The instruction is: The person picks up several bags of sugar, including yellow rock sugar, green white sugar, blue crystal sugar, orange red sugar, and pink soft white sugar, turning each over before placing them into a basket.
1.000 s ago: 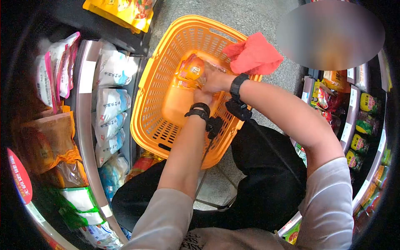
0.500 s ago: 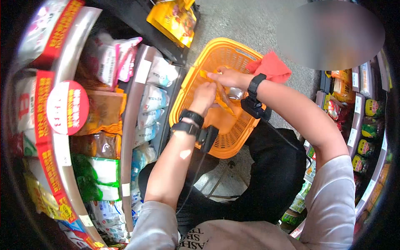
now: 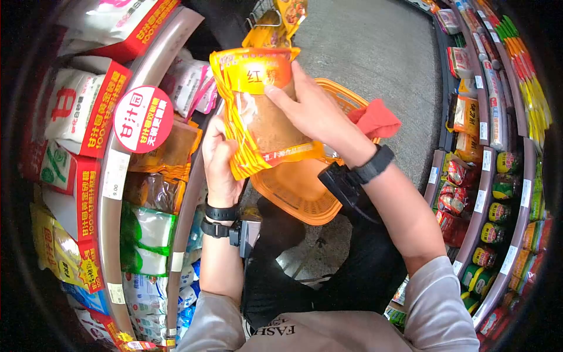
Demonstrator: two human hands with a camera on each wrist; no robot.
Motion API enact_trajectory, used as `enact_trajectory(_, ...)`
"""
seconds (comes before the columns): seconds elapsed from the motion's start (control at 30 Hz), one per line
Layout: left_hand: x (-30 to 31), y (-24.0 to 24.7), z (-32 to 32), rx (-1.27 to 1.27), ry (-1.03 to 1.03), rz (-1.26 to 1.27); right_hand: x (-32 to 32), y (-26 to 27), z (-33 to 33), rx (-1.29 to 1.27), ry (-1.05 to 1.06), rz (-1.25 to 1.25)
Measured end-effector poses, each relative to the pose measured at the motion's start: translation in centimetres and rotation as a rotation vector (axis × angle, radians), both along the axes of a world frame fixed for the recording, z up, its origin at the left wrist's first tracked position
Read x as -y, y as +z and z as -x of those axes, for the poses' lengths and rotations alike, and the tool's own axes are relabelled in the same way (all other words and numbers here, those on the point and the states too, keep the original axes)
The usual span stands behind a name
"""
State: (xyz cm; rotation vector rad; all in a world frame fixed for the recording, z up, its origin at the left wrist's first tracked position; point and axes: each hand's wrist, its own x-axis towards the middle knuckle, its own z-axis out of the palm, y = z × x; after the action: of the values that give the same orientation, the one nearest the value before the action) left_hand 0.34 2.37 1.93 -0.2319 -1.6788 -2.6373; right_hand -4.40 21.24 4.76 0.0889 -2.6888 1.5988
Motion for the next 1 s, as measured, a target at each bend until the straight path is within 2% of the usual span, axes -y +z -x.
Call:
enact_trajectory(0.07, 0.6, 0.1, 0.3, -0.082, -0.018, -0.027, 0.1, 0.3, -0.5, -0.176, 0.022, 0.016)
enact_trajectory(0.17, 0.3, 0.9, 0.2, -0.034, 0.032, -0.1, 0.3, -1.4, 0.0, -0.29, 0.031, 0.151)
enact_trajectory(0.33, 0.9, 1.2, 0.5, 0.105, -0.114, -0.246, 0.3, -1.7, -0.8, -0.136, 0.096, 0.254)
enact_trajectory(0.4, 0.7, 1.3, 0.5, 0.103, -0.056, -0.186, -0.1, -0.6, -1.1, -0.083, 0.119, 0.264)
enact_trajectory(0.5, -0.2, 2.1, 0.1, 0.01, -0.003, -0.097, -0.1, 0.8, -1.8, -0.143, 0.13, 0.301)
enact_trajectory(0.53, -0.2, 1.9, 0.2, 0.017, -0.002, -0.138, 0.2, 2.2, -2.4, -0.154, 0.134, 0.286)
enact_trajectory(0.63, 0.8, 1.5, 0.2, 0.039, 0.016, -0.186, -0.1, 1.8, -2.1, -0.157, 0.312, 0.459)
enact_trajectory(0.73, 1.3, 1.3, 0.3, 0.048, 0.022, -0.216, -0.1, 2.0, -2.3, 0.02, 0.231, 0.546)
enact_trajectory(0.83, 1.9, 1.0, 0.4, 0.052, 0.018, -0.202, -0.5, 2.0, -2.2, 0.078, 0.233, 0.438)
enact_trajectory(1.0, 1.6, 1.3, 0.2, 0.107, 0.006, -0.249, -0.1, 1.4, -1.9, 0.063, 0.23, 0.626)
